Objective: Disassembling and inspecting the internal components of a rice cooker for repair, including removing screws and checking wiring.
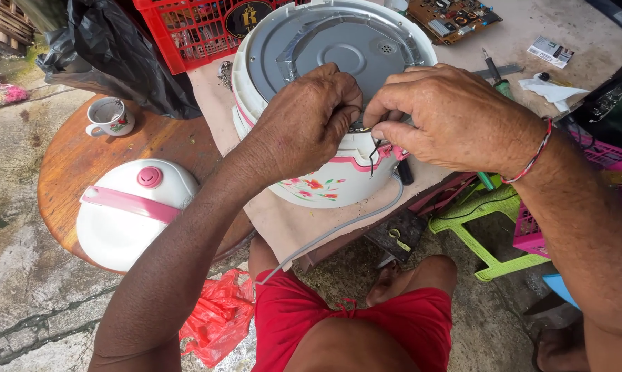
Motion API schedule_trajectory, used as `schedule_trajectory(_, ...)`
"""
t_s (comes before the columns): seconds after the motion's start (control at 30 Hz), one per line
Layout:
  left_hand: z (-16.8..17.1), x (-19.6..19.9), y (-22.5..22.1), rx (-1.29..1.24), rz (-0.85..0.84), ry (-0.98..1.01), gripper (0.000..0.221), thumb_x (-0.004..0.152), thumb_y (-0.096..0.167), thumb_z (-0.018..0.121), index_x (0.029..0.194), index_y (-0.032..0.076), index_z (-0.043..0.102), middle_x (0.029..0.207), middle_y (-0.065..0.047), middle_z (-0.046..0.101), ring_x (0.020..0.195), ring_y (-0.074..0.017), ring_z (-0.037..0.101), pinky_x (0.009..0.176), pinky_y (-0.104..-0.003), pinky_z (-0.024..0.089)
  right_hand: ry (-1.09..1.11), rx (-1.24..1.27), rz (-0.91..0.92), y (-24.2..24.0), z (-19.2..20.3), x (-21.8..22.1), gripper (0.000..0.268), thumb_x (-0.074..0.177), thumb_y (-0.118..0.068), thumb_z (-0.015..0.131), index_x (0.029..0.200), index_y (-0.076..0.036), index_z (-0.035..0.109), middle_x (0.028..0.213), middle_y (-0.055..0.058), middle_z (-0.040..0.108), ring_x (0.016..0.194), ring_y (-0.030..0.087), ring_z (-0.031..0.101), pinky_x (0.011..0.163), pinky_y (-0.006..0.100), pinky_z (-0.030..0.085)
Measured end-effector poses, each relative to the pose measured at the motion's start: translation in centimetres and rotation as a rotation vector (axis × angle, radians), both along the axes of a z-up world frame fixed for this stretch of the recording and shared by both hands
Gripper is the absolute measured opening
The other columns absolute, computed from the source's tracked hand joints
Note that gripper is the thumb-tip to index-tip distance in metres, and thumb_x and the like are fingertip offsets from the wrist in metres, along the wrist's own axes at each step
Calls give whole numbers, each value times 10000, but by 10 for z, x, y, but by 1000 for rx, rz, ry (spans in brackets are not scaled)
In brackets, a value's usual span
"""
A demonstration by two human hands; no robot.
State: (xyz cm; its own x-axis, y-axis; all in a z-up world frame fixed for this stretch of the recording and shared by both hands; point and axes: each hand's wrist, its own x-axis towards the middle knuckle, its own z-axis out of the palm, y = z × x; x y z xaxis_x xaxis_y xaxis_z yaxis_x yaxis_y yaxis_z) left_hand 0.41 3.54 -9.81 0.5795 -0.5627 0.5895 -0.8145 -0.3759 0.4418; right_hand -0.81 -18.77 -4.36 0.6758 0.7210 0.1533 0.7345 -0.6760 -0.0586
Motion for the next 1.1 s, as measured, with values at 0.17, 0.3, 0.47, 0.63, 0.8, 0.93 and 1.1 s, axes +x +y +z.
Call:
schedule_trajectory(0.17,-1,-1,-1,10,45,16,83,883,28,545,890,107,570,847,-58,556,781,-274,577,691,-408,464,-136,-142,-53,-1,0,-7,241,934,-260,585,1082,-262,776,960,-17,734,906,289,693,862,457,487)
schedule_trajectory(0.3,-3,-1,-2,0,32,-19,85,882,15,533,886,99,548,853,-71,539,781,-284,562,689,-417,455,-470,-353,-52,2,0,-18,187,981,-314,590,818,-301,680,851,-46,647,853,268,697,831,426,496)
schedule_trajectory(0.47,0,-3,-2,-13,15,-30,72,881,13,561,887,84,568,812,-74,543,798,-283,558,688,-410,453,55,-204,-102,8,10,9,189,904,-252,575,967,-213,750,1019,-5,710,913,282,673,859,450,486)
schedule_trajectory(0.63,0,-4,-4,13,77,-13,29,908,65,568,918,93,571,855,-84,542,797,-311,582,687,-445,460,294,26,-228,14,6,5,161,919,-218,585,903,-142,726,957,-12,640,814,192,601,779,356,442)
schedule_trajectory(0.8,3,-7,-4,28,93,14,93,902,69,534,972,93,589,923,-110,577,847,-342,596,716,-458,455,57,80,-105,11,-10,2,129,972,-203,617,944,-95,681,1003,86,625,1006,317,617,888,454,455)
schedule_trajectory(0.93,2,-7,-1,19,78,7,101,896,45,544,976,90,585,900,-85,564,830,-306,585,716,-428,465,-290,-6,-43,18,-11,-14,150,944,-252,714,890,-118,672,1057,73,610,1009,345,596,860,498,493)
schedule_trajectory(1.1,4,-3,2,5,20,-24,122,851,-9,592,944,71,591,811,-59,556,796,-269,566,689,-401,444,-685,-151,-49,22,-11,-29,186,1013,-286,671,890,-174,588,913,9,569,856,250,615,751,393,486)
